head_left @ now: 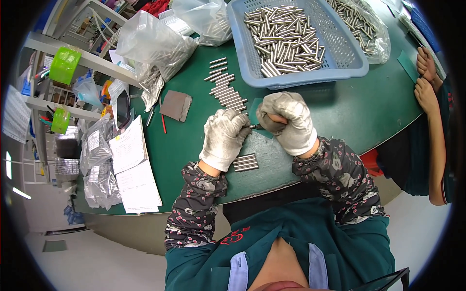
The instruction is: Sorting and precisely aligning small metal pins into a jig at a factory workbench.
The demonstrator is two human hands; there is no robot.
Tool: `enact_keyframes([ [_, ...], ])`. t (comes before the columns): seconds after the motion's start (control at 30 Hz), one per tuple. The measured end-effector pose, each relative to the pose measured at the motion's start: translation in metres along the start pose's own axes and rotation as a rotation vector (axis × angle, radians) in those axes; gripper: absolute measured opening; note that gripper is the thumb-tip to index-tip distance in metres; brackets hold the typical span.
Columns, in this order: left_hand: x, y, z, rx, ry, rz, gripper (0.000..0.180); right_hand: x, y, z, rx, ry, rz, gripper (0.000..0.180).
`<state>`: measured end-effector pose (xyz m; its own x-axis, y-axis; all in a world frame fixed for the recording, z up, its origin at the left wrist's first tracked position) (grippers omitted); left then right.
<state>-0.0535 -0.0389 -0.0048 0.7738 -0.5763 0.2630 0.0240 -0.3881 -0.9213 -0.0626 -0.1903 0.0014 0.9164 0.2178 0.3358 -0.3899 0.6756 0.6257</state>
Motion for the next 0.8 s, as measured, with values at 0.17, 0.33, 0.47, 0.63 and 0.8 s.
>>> enact_keyframes([
  [0.17,0.002,0.003,0.003,-0.004,0.034,0.007,0.019,0.004,0.004,-0.001,-0.085,0.036,-0.009,0.042],
  [0.33,0.002,0.001,0.003,0.000,0.042,0.031,0.018,0.011,0.006,-0.001,-0.114,0.078,-0.004,0.046],
  [0.47,0.002,0.002,0.000,0.017,0.065,-0.018,0.019,0.014,0.008,-0.005,-0.289,0.128,0.029,0.047],
  [0.63,0.001,0.001,0.002,-0.045,0.049,-0.023,0.020,0.006,0.002,-0.005,-0.106,0.049,-0.034,0.047],
  [0.8,-0.001,0.003,0.001,-0.059,0.045,-0.061,0.023,0.004,-0.008,-0.007,0.013,-0.011,-0.081,0.047],
])
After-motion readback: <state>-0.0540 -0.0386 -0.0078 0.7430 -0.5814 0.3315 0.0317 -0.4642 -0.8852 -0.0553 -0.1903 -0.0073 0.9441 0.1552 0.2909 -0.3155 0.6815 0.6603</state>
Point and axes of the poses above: each hand's wrist, its own x-axis towards the middle knuckle, its own y-axis out of the palm, z = x × y, the point moved 2 cm from there along x, towards the middle knuckle, and after that the axes turned 6 degrees about z, right-handed, at the moved point
